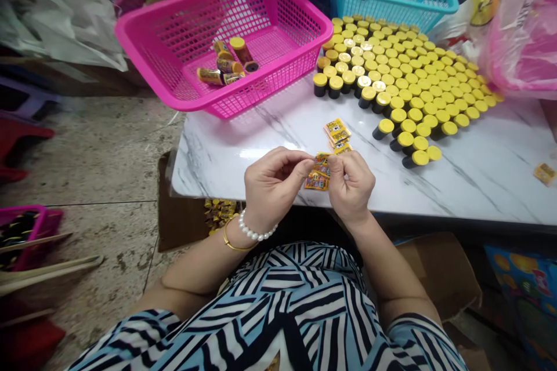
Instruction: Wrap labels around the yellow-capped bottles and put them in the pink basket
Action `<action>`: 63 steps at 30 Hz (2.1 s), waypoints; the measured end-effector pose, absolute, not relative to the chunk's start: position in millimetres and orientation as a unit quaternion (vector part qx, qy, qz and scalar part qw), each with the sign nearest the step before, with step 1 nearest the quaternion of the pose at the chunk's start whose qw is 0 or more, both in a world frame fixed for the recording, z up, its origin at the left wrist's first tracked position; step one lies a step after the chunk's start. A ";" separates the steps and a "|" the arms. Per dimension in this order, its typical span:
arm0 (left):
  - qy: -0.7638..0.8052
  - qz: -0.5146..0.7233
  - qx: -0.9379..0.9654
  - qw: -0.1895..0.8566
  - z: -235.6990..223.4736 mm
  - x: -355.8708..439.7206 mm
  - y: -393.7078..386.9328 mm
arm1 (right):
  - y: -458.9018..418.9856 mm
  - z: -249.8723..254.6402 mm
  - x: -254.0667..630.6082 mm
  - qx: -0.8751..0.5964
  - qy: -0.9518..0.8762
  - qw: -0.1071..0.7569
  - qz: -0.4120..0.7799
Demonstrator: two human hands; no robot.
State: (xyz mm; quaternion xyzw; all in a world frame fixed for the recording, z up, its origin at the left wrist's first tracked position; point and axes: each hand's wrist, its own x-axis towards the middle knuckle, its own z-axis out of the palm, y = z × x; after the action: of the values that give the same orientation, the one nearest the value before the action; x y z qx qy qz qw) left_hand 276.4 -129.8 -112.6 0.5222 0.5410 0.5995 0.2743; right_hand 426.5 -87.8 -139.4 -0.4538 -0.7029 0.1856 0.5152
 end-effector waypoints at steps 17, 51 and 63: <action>0.528 0.598 0.526 0.294 -127.3 271.3 -116.8 | -82.4 -151.8 421.0 -0.413 -0.733 0.504 0.193; 0.346 0.497 0.186 0.774 -91.9 245.4 -64.5 | -50.3 -113.7 449.4 -0.366 -0.573 0.578 0.452; 0.344 0.501 0.184 0.773 -95.7 249.5 -64.7 | -64.9 -101.0 442.9 -0.390 -0.641 0.554 0.363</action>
State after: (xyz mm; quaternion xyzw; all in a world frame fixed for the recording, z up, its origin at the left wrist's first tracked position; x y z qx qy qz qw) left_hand 249.5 -64.7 -95.7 0.1838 0.3437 0.5013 0.7725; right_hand 442.9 -64.9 -101.0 -0.3895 -0.6405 0.3626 0.5537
